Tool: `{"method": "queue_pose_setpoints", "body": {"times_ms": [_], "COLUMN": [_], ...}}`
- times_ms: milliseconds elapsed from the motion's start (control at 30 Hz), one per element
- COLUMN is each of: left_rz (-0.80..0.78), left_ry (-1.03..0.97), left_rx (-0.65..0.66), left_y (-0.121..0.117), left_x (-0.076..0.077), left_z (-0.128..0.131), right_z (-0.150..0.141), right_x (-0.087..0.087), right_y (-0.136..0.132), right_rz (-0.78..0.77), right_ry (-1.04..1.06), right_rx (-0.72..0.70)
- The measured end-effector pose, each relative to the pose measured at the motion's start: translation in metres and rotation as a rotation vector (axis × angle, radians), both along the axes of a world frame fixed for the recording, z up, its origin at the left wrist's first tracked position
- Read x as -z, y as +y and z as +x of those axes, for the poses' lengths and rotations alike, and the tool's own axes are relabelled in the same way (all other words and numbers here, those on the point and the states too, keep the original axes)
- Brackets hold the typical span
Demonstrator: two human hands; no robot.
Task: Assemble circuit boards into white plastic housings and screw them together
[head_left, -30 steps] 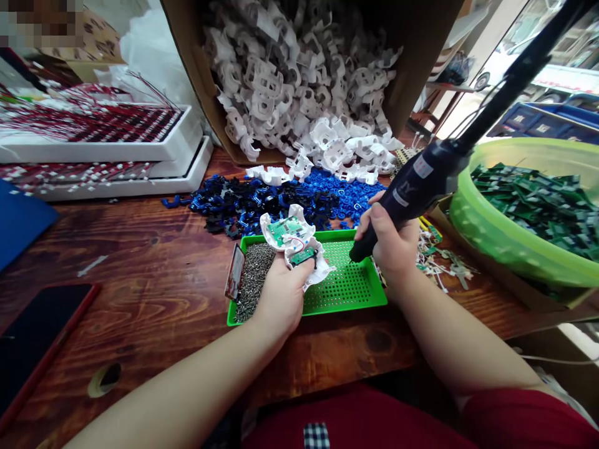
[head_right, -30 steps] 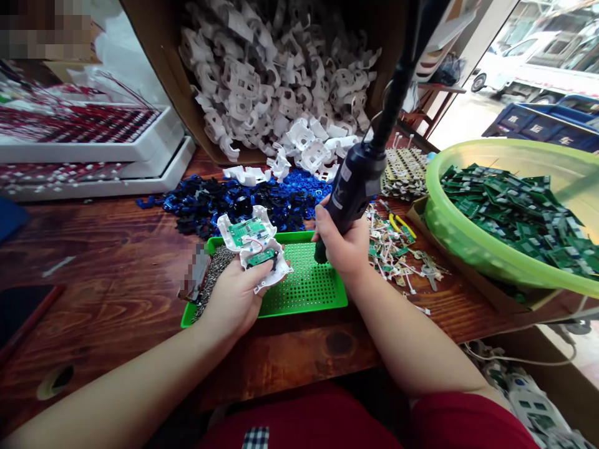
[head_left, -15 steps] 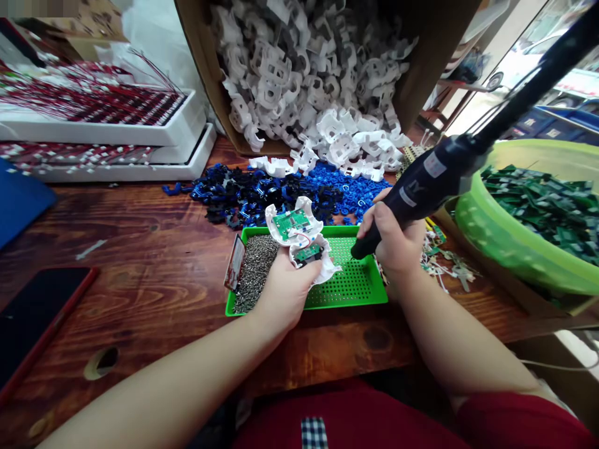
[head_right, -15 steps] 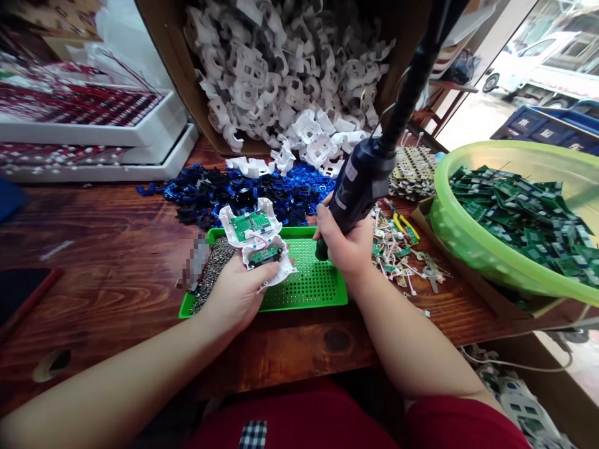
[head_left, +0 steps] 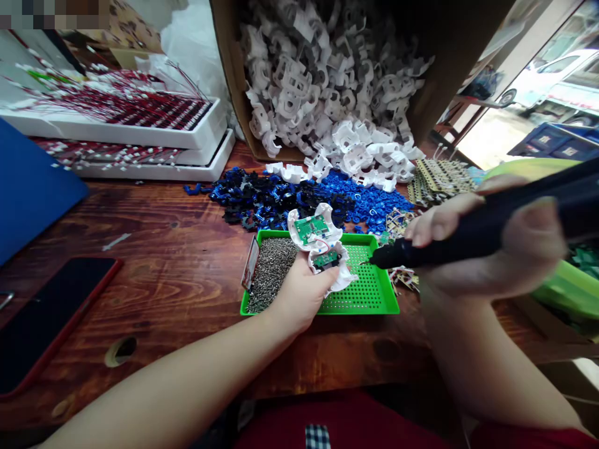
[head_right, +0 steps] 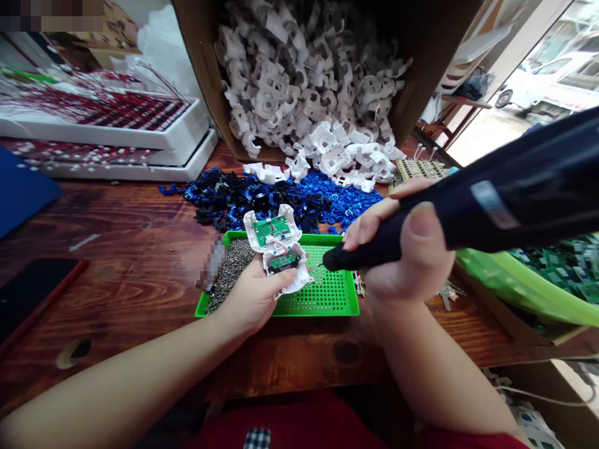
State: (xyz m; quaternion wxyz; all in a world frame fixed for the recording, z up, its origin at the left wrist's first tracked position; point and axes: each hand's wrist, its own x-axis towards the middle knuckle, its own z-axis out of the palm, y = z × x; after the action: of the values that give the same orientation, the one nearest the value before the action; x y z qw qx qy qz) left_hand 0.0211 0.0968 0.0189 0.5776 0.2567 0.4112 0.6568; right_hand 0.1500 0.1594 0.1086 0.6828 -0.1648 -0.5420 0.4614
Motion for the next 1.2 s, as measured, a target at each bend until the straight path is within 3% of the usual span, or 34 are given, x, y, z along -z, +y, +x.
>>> {"method": "queue_pose_setpoints", "body": {"times_ms": [67,133,300,433,1200], "left_rz": [0.023,0.041,0.031,0.028,0.002], "left_ry": [-0.007,-0.018,-0.023,-0.018,0.035], "left_rx": [0.025,0.049,0.067,0.059,0.026], "left_y": [0.000,0.000,0.001,0.002,0.006], "left_x": [0.000,-0.001,-0.003,-0.004,-0.006], "left_z": [-0.001,-0.001,-0.002,-0.002,0.002], "right_z": [-0.010,-0.023,-0.048,-0.049,-0.045], "right_x": [-0.020,-0.028,-0.007,0.008,0.009], "right_y": [-0.013,-0.021,-0.015,-0.003,0.004], "right_rz": [0.014,0.026,0.087,0.081,0.121], "right_ry": [-0.036,-0.073,-0.030,-0.068,-0.100], "right_rx": [-0.040,-0.069,-0.123,-0.180,-0.257]}}
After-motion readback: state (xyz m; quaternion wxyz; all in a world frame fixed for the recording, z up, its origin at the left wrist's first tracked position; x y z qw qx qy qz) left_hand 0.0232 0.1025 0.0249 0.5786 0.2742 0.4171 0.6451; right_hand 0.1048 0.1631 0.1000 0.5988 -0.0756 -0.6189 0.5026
